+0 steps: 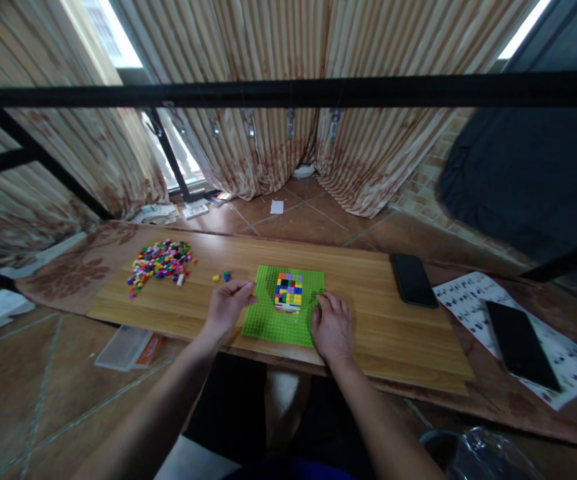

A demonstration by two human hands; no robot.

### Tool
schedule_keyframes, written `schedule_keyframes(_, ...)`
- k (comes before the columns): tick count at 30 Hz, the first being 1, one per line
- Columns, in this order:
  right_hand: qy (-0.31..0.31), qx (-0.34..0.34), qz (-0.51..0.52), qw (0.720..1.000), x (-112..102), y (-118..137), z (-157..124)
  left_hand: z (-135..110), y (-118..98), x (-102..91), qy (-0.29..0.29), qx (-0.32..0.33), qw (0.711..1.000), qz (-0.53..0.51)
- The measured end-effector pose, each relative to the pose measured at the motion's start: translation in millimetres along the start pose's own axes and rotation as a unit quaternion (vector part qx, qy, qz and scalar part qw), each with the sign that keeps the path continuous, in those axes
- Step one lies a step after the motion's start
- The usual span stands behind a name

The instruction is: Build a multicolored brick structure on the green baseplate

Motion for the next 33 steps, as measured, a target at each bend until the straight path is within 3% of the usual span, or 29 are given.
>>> schedule_keyframes(5, 0.003, 0.001, 0.000, 1.000, -1.2, 0.7, 0.1, -28.4, -5.6, 18.2, 0.021, -0.042, 0.998, -0.052)
schedule_keyframes(19, 0.009, 0.007, 0.000, 1.000, -1.2, 2.2, 0.4, -36.1, -7.5, 30.7, 0.086, 0.056, 0.992, 0.078)
schedule_keyframes(33, -0.004, -0.003, 0.016, 1.000, 0.0, 0.3, 0.7, -43.1, -4.5, 39.0, 0.080, 0.139, 0.961, 0.227)
Point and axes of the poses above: each hand's wrist, its own z-axis towards the middle knuckle, its own x-axis out of the palm, y = z × x, the point moved 3 cm from there along z, towards the middle knuckle, and after that the axes turned 14 degrees about x, right-handed, at the moved point
